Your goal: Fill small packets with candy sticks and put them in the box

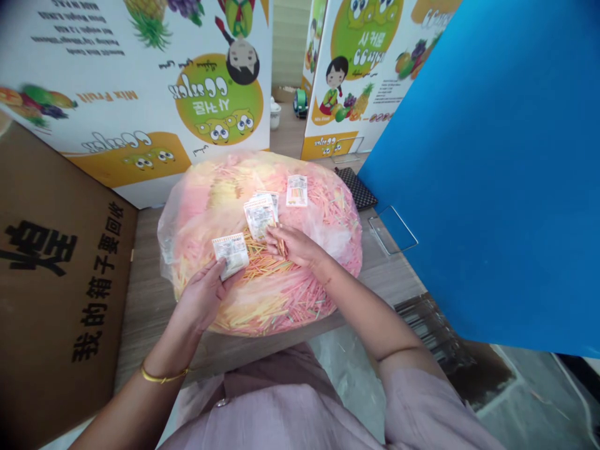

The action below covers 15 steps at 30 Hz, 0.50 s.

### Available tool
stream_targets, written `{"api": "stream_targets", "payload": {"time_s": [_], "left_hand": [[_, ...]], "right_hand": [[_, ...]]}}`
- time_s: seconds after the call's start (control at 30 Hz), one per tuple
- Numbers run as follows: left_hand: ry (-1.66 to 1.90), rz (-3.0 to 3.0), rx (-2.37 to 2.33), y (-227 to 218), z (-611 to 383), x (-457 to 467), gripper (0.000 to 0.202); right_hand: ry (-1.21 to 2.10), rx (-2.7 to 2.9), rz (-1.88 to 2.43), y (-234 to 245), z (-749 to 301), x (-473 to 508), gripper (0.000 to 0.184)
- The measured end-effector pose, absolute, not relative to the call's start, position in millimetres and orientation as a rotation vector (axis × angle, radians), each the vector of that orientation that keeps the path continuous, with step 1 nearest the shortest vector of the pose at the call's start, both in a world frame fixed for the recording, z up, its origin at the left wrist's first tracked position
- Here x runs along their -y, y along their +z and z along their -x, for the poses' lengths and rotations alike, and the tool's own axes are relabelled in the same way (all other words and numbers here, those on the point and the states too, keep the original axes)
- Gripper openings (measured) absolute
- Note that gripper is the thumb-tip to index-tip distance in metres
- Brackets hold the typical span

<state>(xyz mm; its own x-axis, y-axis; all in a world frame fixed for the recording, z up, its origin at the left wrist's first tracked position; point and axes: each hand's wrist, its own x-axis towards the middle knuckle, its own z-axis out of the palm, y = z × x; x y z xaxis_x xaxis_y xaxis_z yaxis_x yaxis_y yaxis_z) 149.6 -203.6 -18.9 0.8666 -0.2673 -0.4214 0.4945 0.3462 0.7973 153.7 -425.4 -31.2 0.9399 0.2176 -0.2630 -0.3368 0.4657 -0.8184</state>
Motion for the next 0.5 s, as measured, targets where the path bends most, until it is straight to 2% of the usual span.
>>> {"api": "stream_targets", "payload": {"time_s": [0.1,0.2,0.37,0.5], "left_hand": [[-0.503,-1.128,-0.205,-19.4,-150.0,206.6,0.041],[-0.485,-1.141,-0.189,-19.0,-150.8,210.1,0.039],[-0.476,-1.198,-0.153,-18.5,-152.2,213.9,0.037],[-0.487,-1.247,-0.118,-19.6,-152.2,214.3,0.035]], "right_hand": [[0.327,-0.11,1.09,-24.3,-156.7,426.4,0.039],[0.222,-0.082,1.306,-13.6,-153.4,422.6,0.034],[-0.187,-0.008,1.939,17.4,-132.8,403.3,0.024],[-0.1,0.02,2.433,32.6,-123.0,385.5,0.033]]}}
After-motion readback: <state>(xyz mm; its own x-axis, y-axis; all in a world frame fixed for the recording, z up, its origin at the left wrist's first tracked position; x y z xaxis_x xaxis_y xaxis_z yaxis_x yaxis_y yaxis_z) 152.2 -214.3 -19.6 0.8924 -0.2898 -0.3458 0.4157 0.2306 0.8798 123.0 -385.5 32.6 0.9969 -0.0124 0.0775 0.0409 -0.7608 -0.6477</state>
